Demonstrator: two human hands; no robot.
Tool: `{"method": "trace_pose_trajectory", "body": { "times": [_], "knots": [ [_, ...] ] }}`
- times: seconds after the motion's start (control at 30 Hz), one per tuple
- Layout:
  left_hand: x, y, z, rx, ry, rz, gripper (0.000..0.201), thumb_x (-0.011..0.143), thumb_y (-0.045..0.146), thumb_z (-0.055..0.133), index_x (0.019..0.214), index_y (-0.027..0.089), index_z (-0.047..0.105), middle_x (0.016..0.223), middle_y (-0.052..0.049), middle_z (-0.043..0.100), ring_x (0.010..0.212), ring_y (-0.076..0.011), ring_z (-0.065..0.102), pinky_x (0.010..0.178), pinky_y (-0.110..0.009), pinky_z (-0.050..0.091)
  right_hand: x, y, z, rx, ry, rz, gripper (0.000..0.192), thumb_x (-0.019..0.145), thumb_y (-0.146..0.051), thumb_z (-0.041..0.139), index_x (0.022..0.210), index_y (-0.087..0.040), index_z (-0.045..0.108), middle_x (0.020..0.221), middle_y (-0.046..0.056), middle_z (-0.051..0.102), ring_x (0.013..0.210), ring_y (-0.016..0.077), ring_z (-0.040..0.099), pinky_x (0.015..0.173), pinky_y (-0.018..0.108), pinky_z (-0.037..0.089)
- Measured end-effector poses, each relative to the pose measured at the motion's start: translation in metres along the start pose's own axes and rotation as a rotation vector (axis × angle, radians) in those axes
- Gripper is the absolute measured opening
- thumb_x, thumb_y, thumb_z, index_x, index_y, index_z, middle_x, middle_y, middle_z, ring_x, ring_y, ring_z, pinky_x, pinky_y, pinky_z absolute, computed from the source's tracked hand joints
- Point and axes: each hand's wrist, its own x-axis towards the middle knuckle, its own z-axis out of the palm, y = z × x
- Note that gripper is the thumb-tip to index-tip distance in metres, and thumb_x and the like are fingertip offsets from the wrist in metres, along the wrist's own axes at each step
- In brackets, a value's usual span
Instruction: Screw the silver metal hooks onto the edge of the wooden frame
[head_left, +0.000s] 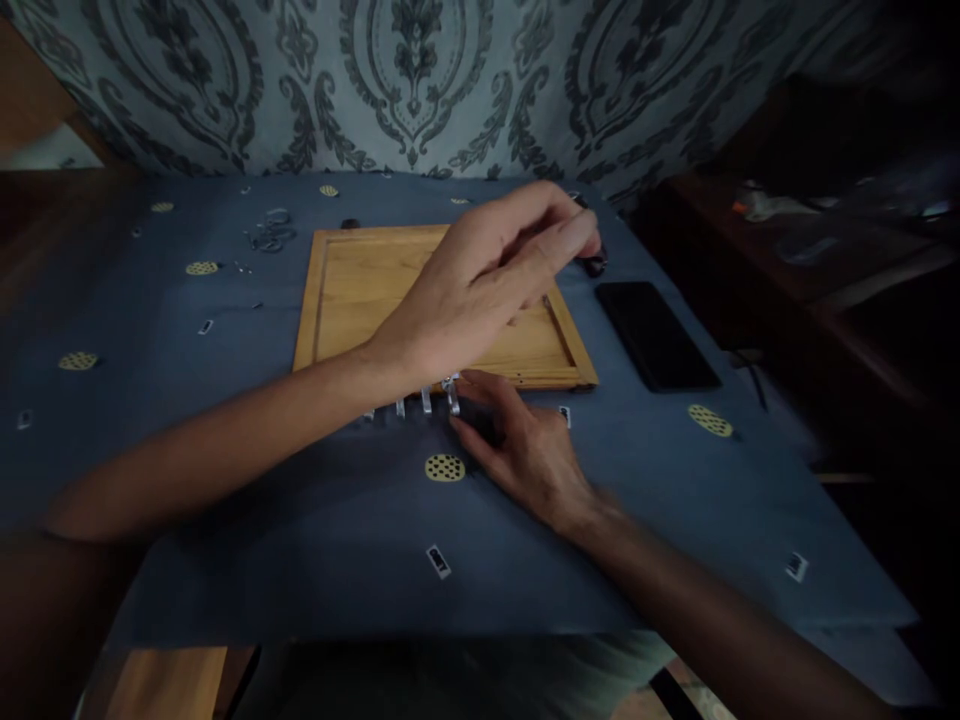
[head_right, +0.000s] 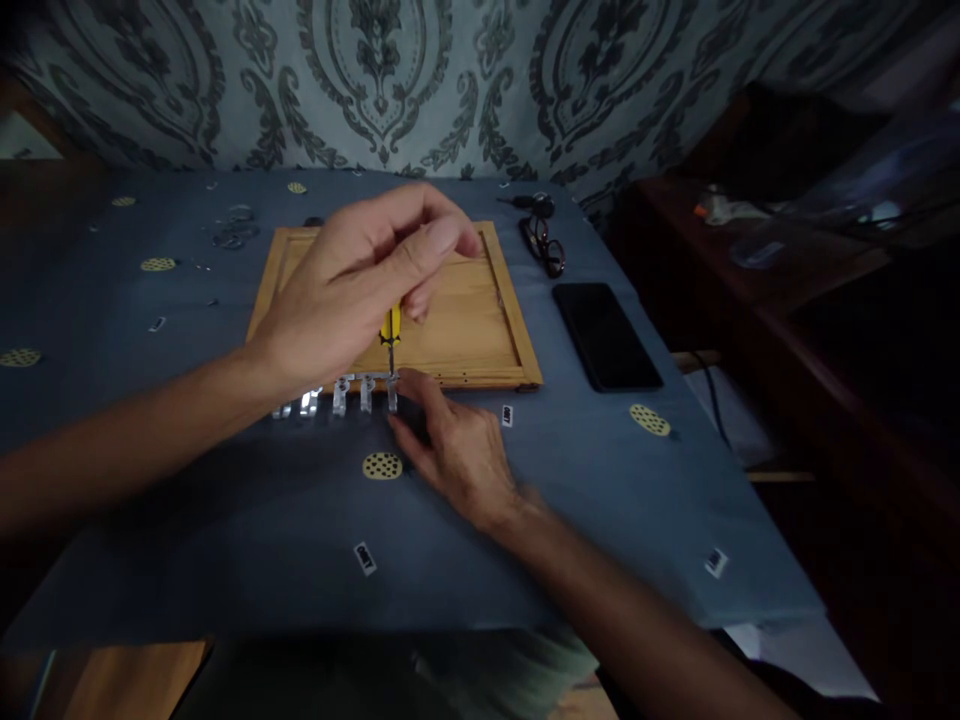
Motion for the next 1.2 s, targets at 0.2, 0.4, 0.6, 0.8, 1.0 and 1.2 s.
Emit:
{"method": "trace_pose_trajectory", "body": {
  "times": [0.2,0.4,0.6,0.8,1.0,1.2],
  "knots": [
    [0.003,-0.004,0.006,-0.127,0.036,0.029,0.032,0.1,0.031,0.048,0.073,0.016,0.056,0.061,0.005,0.034,0.052,-0.0038,0.029,0.05,-0.021,0.027,0.001,-0.001,-0.001,0.022,0.002,0.011,0.035,0.091,-0.029,0.059,0.125,-0.022,0.056,0.104,0.004,0.081,0.052,0.0167,0.069,0.059,0.029,0.057],
    [0.01,-0.002,0.003,-0.181,-0.116,-0.016,0.04,0.1,0.04,0.049,0.067,0.016,0.054,0.046,0.009,0.028,0.04,-0.0025,0.025,0.044,-0.021,0.024,0.0,0.001,0.001,0.001,0.007,-0.01,0.034,0.092,-0.028,0.06,0.125,-0.022,0.055,0.106,0.003,0.08,0.053,0.0167,0.07,0.059,0.03,0.057],
    [0.011,-0.002,-0.006,-0.182,-0.246,-0.031,0.044,0.101,0.042,0.045,0.068,0.016,0.058,0.044,0.008,0.026,0.038,-0.0037,0.023,0.045,-0.024,0.021,0.0,0.0,0.001,-0.004,0.009,-0.014,0.036,0.092,-0.029,0.06,0.127,-0.022,0.055,0.105,0.004,0.08,0.051,0.0162,0.069,0.059,0.03,0.057],
    [0.001,-0.001,-0.002,0.005,-0.046,0.015,0.029,0.1,0.034,0.048,0.078,0.017,0.057,0.063,0.003,0.039,0.058,-0.0072,0.038,0.056,-0.023,0.034,0.0,0.001,0.001,-0.004,0.017,-0.013,0.037,0.091,-0.028,0.06,0.126,-0.022,0.057,0.102,0.004,0.081,0.054,0.0173,0.071,0.058,0.03,0.057],
    [0.0,-0.002,0.005,-0.098,0.014,0.005,0.033,0.099,0.04,0.05,0.077,0.016,0.056,0.063,0.006,0.032,0.053,-0.0048,0.027,0.05,-0.022,0.023,0.0,0.001,0.002,0.008,0.018,0.003,0.036,0.09,-0.029,0.059,0.126,-0.023,0.058,0.103,0.004,0.081,0.055,0.0173,0.071,0.058,0.029,0.058],
    [0.006,-0.006,0.004,-0.174,-0.049,0.013,0.051,0.093,0.06,0.05,0.067,0.017,0.055,0.049,0.008,0.026,0.044,-0.0046,0.021,0.045,-0.025,0.02,0.001,0.0,0.0,-0.01,0.015,-0.023,0.033,0.092,-0.029,0.057,0.124,-0.021,0.057,0.104,0.004,0.081,0.053,0.0159,0.07,0.058,0.029,0.057]
  ]
}}
